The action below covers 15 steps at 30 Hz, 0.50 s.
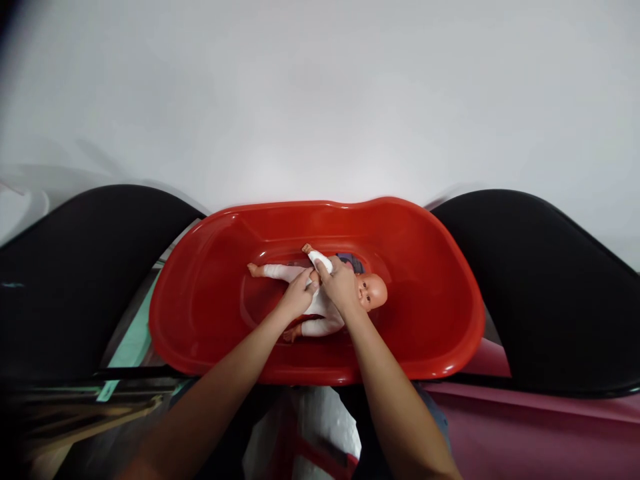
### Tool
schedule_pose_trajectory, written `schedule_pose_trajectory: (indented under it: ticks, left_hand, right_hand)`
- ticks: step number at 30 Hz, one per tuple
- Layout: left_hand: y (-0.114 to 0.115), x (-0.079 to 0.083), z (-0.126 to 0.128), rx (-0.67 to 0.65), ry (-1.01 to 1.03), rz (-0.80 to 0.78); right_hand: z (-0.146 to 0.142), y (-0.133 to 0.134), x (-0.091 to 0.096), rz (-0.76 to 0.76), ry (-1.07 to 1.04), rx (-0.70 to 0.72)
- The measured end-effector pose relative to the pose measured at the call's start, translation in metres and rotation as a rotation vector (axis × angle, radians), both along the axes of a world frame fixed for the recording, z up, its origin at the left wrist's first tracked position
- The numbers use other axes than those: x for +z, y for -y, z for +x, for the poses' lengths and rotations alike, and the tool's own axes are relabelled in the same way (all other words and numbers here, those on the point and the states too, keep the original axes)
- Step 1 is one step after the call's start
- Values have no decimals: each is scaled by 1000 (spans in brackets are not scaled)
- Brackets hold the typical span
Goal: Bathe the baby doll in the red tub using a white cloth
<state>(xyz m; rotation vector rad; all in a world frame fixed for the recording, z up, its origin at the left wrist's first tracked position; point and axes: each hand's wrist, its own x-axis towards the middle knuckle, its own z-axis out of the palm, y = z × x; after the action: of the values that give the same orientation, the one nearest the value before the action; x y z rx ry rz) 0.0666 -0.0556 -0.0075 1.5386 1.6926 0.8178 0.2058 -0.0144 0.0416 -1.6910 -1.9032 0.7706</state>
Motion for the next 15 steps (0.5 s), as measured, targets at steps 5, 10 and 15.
schedule_pose_trajectory:
  ticks: [5, 10, 15]
  left_hand:
    - [-1, 1, -1, -23, 76, 1]
    - [0, 4, -1, -31, 89, -8]
    - [2, 5, 0, -35, 61, -10]
  right_hand:
    - [-4, 5, 5, 67, 151, -3]
    - [-5, 9, 5, 118, 247, 33]
    - [-5, 9, 10, 87, 262, 30]
